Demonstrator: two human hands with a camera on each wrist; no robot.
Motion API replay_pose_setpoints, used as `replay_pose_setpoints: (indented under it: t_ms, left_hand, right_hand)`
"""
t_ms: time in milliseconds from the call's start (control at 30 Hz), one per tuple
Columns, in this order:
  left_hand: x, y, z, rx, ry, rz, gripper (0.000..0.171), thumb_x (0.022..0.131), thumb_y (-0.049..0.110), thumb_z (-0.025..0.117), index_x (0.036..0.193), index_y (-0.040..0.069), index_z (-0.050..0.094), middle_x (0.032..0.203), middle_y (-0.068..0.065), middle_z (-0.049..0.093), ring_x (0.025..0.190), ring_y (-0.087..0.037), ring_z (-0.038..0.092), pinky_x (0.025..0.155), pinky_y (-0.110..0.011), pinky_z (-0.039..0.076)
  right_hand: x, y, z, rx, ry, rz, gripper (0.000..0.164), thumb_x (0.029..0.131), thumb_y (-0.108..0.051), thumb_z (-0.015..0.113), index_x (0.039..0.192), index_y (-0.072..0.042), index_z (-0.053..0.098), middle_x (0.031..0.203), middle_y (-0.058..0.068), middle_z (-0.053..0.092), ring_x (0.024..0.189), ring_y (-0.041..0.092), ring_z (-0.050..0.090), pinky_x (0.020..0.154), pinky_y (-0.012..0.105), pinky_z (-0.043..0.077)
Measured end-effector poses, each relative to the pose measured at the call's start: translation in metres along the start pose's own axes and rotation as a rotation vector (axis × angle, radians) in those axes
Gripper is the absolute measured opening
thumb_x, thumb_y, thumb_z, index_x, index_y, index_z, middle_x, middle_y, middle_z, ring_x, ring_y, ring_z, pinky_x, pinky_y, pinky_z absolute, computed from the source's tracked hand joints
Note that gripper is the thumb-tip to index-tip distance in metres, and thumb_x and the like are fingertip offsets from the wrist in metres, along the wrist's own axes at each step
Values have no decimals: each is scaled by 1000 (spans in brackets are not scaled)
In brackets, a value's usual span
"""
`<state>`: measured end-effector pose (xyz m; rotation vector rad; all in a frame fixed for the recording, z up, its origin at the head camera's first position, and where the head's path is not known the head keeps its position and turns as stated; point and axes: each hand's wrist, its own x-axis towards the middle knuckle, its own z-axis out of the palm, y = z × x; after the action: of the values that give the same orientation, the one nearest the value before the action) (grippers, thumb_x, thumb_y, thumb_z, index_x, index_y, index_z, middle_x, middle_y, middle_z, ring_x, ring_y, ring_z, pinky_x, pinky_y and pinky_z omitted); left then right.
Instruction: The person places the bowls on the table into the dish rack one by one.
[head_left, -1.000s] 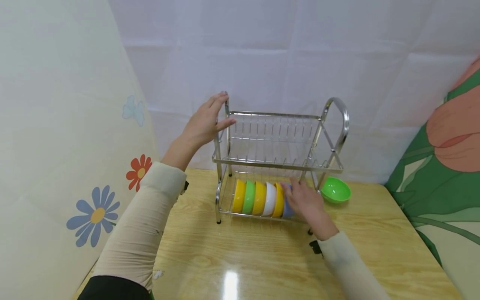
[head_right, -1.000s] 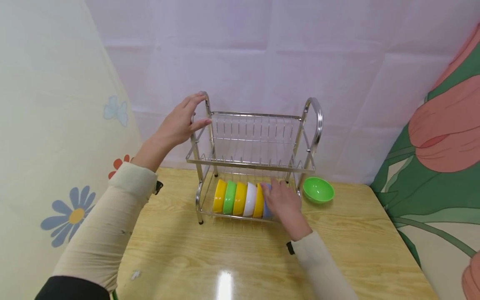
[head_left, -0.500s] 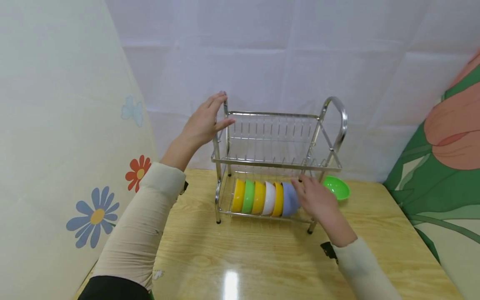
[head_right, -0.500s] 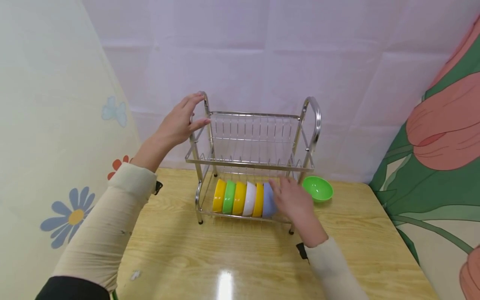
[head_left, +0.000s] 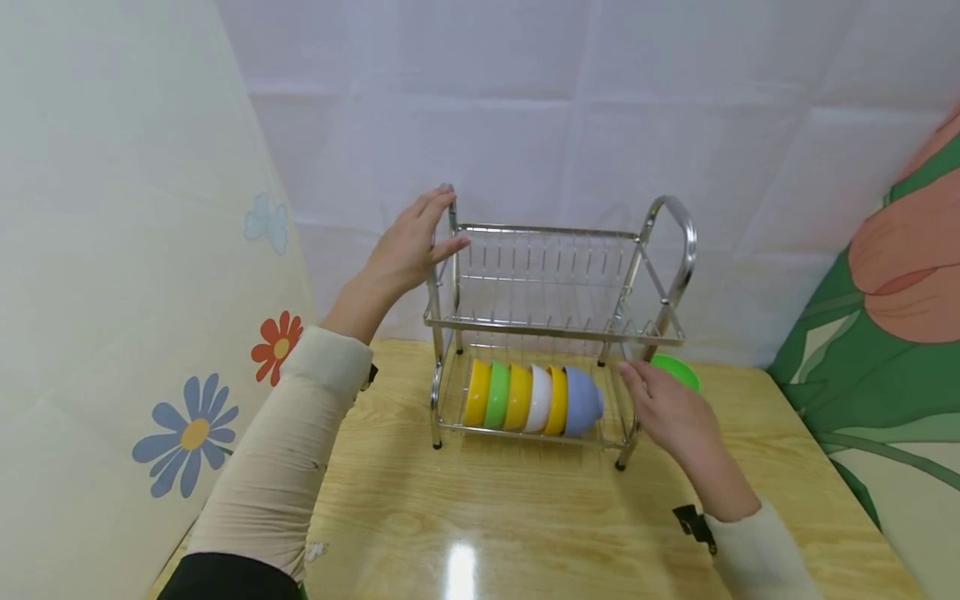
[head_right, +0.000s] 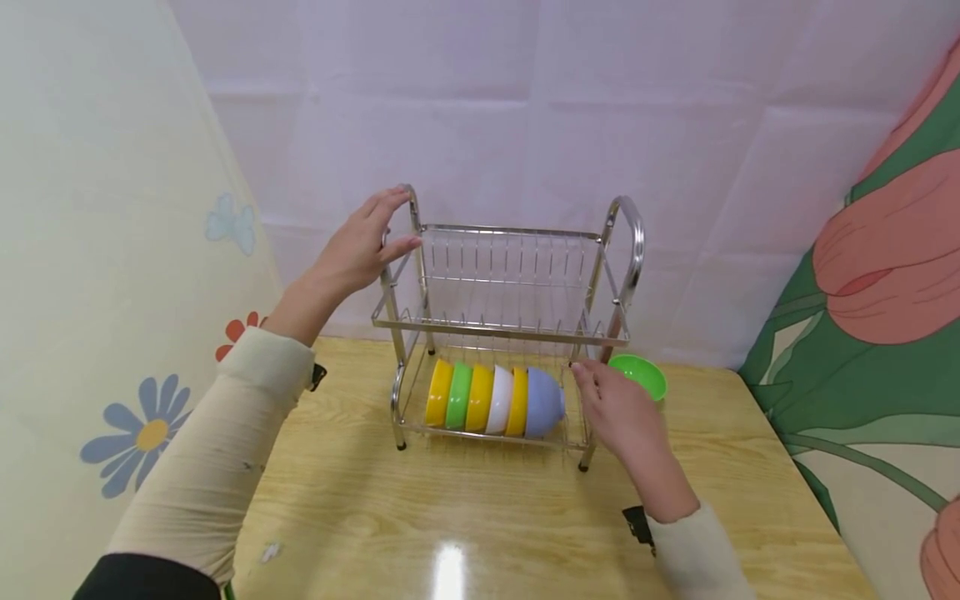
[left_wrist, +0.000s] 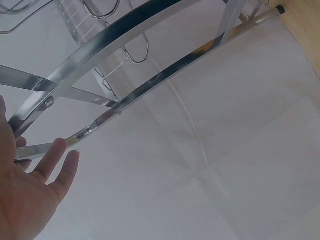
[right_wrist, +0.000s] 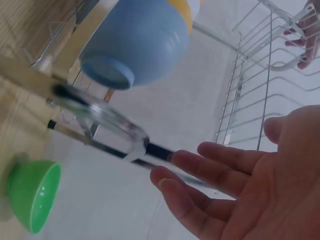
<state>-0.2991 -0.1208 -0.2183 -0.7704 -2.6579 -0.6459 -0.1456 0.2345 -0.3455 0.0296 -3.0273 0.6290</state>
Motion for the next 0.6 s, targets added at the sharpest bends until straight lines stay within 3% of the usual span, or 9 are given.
replay_pose_setpoints:
  t_ms: [600]
  left_hand:
    - [-3,-1,0,5,9,-4,79,101,51,55,163,18,20,170,1,13,155,-25,16,126,-44,17]
  right_hand:
    - [-1,70,-12,48,-53,106,85,106,-57,8,153,10,31,151,40,32,134,63,31,106,75,28]
